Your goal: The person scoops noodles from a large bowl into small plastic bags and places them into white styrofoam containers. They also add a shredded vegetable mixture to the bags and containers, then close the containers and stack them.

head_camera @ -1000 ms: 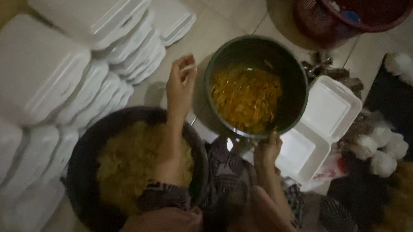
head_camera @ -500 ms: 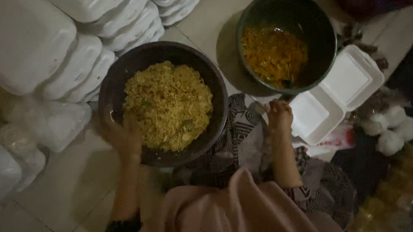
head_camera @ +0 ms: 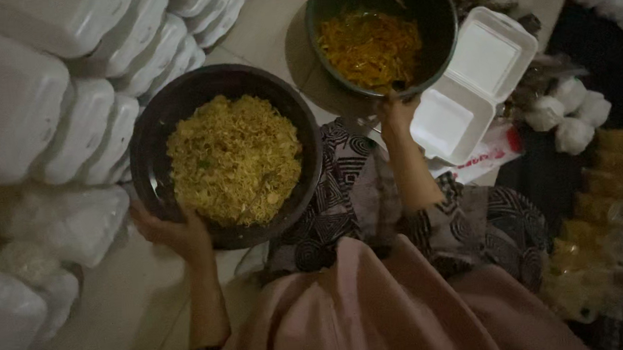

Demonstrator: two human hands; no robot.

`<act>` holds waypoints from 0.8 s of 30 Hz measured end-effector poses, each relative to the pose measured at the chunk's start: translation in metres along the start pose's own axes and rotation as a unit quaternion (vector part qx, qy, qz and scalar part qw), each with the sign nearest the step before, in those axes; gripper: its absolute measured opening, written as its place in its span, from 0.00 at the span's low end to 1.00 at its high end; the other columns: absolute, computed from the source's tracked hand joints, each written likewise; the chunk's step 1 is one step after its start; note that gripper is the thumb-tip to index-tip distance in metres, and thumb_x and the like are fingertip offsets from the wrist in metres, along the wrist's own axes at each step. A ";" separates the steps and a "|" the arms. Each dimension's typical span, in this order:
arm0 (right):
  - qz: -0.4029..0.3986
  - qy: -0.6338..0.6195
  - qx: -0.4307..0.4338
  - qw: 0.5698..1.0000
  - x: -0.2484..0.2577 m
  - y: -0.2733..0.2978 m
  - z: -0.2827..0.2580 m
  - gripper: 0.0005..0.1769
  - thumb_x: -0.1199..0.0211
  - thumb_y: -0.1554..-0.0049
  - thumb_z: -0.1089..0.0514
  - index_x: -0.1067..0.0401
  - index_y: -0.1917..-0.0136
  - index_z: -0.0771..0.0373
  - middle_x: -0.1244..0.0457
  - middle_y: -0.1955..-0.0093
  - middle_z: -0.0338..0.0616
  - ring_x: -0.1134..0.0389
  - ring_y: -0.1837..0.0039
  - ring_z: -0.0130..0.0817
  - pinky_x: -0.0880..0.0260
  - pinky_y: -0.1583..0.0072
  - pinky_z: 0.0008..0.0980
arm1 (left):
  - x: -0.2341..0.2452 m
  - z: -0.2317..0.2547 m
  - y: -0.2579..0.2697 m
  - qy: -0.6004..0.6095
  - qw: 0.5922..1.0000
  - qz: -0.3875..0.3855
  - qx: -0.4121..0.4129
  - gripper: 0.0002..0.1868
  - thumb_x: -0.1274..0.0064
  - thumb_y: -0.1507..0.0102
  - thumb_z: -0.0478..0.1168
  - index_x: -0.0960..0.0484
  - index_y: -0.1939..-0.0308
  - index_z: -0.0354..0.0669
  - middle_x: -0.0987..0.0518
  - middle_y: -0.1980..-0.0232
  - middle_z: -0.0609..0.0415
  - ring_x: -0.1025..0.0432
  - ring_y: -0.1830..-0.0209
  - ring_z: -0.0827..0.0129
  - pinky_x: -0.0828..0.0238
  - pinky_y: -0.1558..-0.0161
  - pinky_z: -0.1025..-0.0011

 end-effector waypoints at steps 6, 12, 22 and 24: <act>0.043 0.050 -0.035 0.997 -0.004 -0.001 -0.007 0.56 0.42 0.37 0.67 0.80 0.17 0.39 0.43 0.48 0.46 0.40 0.57 0.40 0.34 0.59 0.39 | -0.002 0.083 -0.022 0.162 0.986 -0.021 -0.039 0.34 0.49 0.22 0.46 0.46 0.19 0.34 0.48 0.19 0.34 0.50 0.17 0.42 0.47 0.20 0.44; -0.202 0.337 -0.001 0.919 0.010 0.034 -0.038 0.51 0.41 0.43 0.65 0.70 0.18 0.66 0.33 0.42 0.54 0.27 0.48 0.39 0.21 0.47 0.34 | -0.050 0.195 -0.035 0.264 0.940 -0.210 -0.053 0.24 0.48 0.26 0.45 0.32 0.29 0.41 0.36 0.25 0.40 0.41 0.22 0.46 0.43 0.24 0.47; -0.149 0.621 -0.108 0.762 -0.011 0.137 -0.296 0.36 0.46 0.41 0.60 0.44 0.21 0.47 0.41 0.24 0.41 0.37 0.29 0.40 0.32 0.33 0.51 | -0.159 0.335 -0.005 0.325 0.778 -0.489 -0.223 0.24 0.47 0.32 0.49 0.27 0.34 0.45 0.37 0.25 0.42 0.39 0.27 0.45 0.40 0.30 0.50; -0.082 0.676 -0.098 0.725 -0.014 0.175 -0.348 0.35 0.47 0.39 0.56 0.44 0.19 0.45 0.40 0.25 0.43 0.36 0.29 0.43 0.32 0.32 0.55 | -0.165 0.361 0.003 0.367 0.743 -0.500 -0.250 0.22 0.48 0.30 0.47 0.27 0.35 0.45 0.34 0.27 0.42 0.37 0.27 0.46 0.38 0.29 0.53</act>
Point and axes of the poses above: each hand's wrist, its own y-axis away from the middle knuckle, its own x-axis out of the back of the hand, z = x × y, the point moved 3 cm from there along -y, towards the middle knuckle
